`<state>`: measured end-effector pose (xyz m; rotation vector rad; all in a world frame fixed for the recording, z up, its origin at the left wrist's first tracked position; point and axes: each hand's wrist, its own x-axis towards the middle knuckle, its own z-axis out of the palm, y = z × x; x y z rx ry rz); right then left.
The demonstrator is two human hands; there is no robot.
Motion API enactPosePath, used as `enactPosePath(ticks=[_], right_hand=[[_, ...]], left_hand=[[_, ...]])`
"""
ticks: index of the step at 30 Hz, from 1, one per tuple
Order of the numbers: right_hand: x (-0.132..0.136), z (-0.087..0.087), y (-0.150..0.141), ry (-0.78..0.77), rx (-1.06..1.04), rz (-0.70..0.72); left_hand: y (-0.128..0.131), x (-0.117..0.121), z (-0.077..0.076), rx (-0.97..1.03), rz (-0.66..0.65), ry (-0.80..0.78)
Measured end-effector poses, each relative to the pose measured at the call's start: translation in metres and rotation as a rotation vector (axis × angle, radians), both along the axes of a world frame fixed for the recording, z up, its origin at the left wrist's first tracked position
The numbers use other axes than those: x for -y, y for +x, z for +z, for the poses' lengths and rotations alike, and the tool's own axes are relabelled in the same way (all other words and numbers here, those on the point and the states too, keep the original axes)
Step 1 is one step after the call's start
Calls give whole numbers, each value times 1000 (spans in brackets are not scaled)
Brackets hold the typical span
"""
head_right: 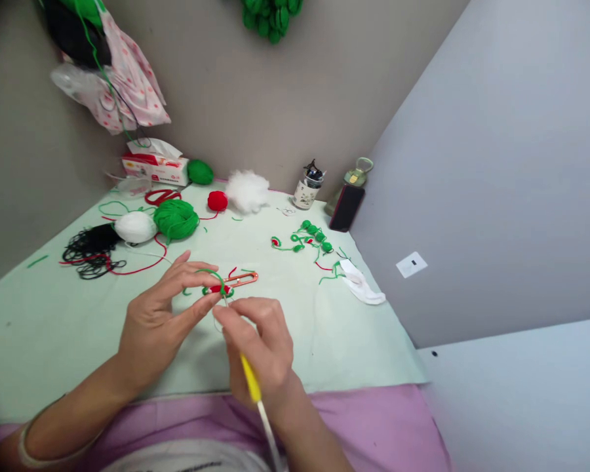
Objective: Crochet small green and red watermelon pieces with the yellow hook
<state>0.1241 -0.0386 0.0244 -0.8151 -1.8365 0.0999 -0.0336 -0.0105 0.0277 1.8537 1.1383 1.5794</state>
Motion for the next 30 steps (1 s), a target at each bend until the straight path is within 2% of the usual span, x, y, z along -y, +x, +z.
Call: enactPosePath(ticks=[3,7,10,13,16,23,27,30], right_hand=[[-2,-8,-2,172,107,-56],[-1,-17,-6,248,158,-156],[-1,-20,-7,290,146,-201],[-3,-21,-5,282,124,-201],[-6,-19,-3,261,103,-216],[-9,-18,2,260,155,-146],[-5,-16,3,272,190,-156],[-2,-13,3,264,217,-179]], left_hand=[[1,1,1,117,-32,-140],[5,4,1,368,-171,-456],[8,7,-2,488,-264,-587],[10,8,-3,518,-316,-610],[9,7,-3,496,-336,-568],[1,2,3,314,-364,-498],[-2,5,4,380,-428,-535],[-2,8,3,397,-411,-530]])
